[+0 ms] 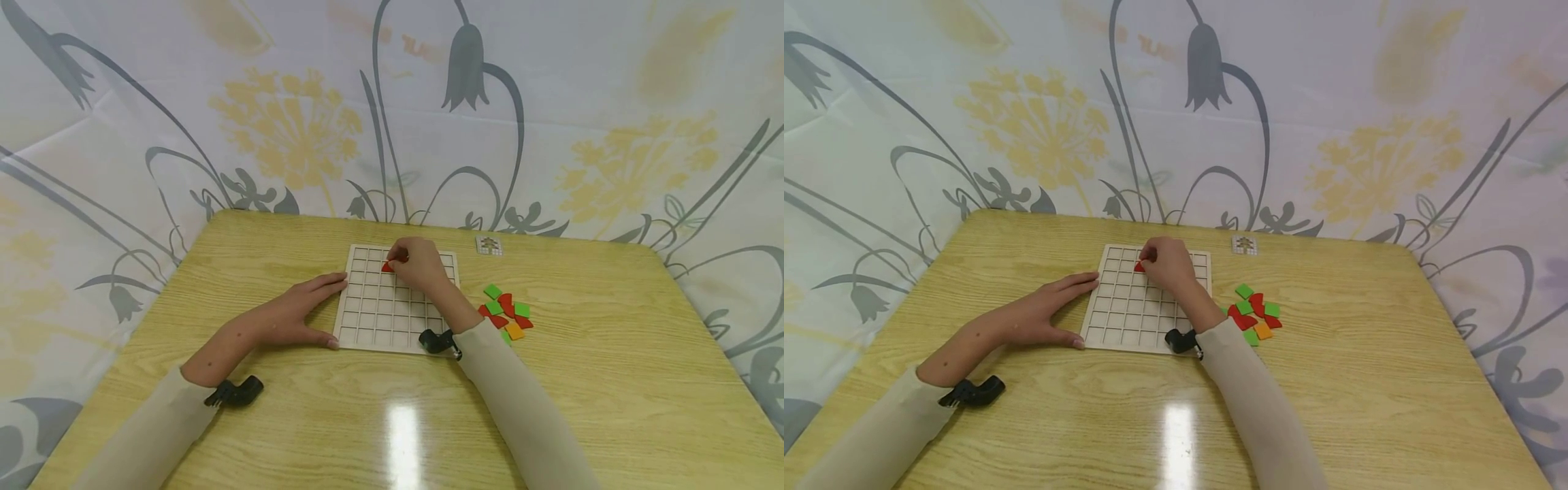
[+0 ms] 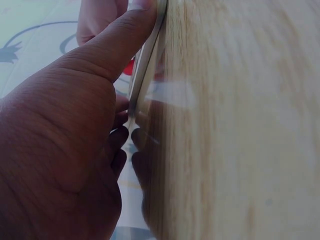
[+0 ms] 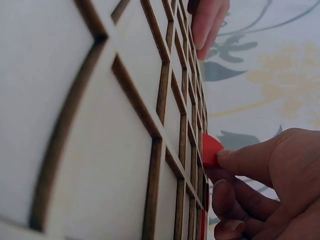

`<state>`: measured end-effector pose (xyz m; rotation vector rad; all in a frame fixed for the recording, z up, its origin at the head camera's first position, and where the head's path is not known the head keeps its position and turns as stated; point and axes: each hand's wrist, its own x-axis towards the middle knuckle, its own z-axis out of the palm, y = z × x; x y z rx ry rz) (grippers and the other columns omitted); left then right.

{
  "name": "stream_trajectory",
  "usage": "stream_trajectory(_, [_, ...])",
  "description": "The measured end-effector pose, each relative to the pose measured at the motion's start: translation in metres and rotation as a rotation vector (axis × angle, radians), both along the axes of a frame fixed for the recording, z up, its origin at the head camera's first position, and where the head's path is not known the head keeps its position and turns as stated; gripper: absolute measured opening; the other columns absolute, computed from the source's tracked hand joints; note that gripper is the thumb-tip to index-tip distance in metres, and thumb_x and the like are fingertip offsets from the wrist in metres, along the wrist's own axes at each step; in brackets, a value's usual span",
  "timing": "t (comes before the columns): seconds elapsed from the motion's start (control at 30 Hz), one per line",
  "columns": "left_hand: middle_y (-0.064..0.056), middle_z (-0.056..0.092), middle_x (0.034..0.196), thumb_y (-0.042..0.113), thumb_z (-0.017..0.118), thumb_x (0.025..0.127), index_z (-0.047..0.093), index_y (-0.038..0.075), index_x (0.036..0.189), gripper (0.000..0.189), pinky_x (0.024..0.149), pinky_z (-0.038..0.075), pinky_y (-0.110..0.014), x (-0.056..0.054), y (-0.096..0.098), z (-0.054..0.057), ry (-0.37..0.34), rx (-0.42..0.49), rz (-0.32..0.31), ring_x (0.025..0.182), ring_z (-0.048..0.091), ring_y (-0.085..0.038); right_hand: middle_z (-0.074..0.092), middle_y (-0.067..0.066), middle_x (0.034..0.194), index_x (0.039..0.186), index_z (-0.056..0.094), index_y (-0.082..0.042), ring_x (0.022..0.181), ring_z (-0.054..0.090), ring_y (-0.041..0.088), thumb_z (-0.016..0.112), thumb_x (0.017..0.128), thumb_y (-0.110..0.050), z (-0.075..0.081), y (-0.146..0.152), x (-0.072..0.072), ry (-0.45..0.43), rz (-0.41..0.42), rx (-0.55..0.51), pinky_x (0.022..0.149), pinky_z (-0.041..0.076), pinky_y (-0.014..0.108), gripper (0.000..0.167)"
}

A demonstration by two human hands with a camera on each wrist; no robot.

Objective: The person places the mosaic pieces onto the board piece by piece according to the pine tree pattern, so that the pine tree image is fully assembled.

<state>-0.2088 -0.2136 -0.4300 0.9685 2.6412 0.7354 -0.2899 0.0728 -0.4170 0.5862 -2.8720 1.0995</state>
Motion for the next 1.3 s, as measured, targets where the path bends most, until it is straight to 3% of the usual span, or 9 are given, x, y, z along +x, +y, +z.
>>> stream_trajectory(0.27, [-0.002, 0.016, 0.178, 0.060, 0.081, 0.089, 0.026, 0.014, 0.170, 0.109, 0.125, 0.028, -0.060, 0.000, 0.000, 0.000, -0.006, 0.002, 0.004, 0.161, 0.020, -0.036, 0.075, 0.012, 0.105, 0.102, 0.083, -0.005, 0.100, 0.068, 0.031, 0.070, 0.100, -0.005, -0.001, 0.000, -0.002, 0.046, 0.018, 0.037, 0.087, 0.057, 0.044, 0.013])
stream_trajectory(0.87, [-0.002, 0.016, 0.178, 0.062, 0.080, 0.088, 0.025, 0.015, 0.171, 0.110, 0.125, 0.028, -0.060, 0.001, -0.001, -0.001, -0.008, -0.003, 0.011, 0.161, 0.020, -0.036, 0.076, 0.012, 0.105, 0.105, 0.084, -0.005, 0.100, 0.070, 0.029, 0.068, 0.102, -0.005, -0.001, -0.001, 0.001, 0.012, 0.032, 0.052, 0.089, 0.059, 0.044, 0.016])
stream_trajectory(1.0, [-0.003, 0.016, 0.178, 0.062, 0.081, 0.088, 0.025, 0.015, 0.171, 0.110, 0.125, 0.028, -0.061, 0.001, 0.000, -0.001, -0.009, 0.001, 0.005, 0.161, 0.020, -0.036, 0.073, 0.013, 0.110, 0.108, 0.082, -0.005, 0.102, 0.068, 0.029, 0.068, 0.102, -0.006, -0.001, 0.005, 0.004, 0.016, 0.050, 0.049, 0.089, 0.058, 0.044, 0.016])
stream_trajectory(1.3, [-0.002, 0.016, 0.178, 0.063, 0.080, 0.088, 0.026, 0.014, 0.170, 0.110, 0.125, 0.029, -0.060, 0.001, 0.000, 0.000, 0.007, 0.000, 0.006, 0.161, 0.020, -0.036, 0.070, 0.012, 0.106, 0.114, 0.080, -0.003, 0.092, 0.065, 0.027, 0.066, 0.101, -0.005, 0.009, 0.029, 0.015, 0.061, 0.074, 0.065, 0.083, 0.056, 0.043, 0.018])
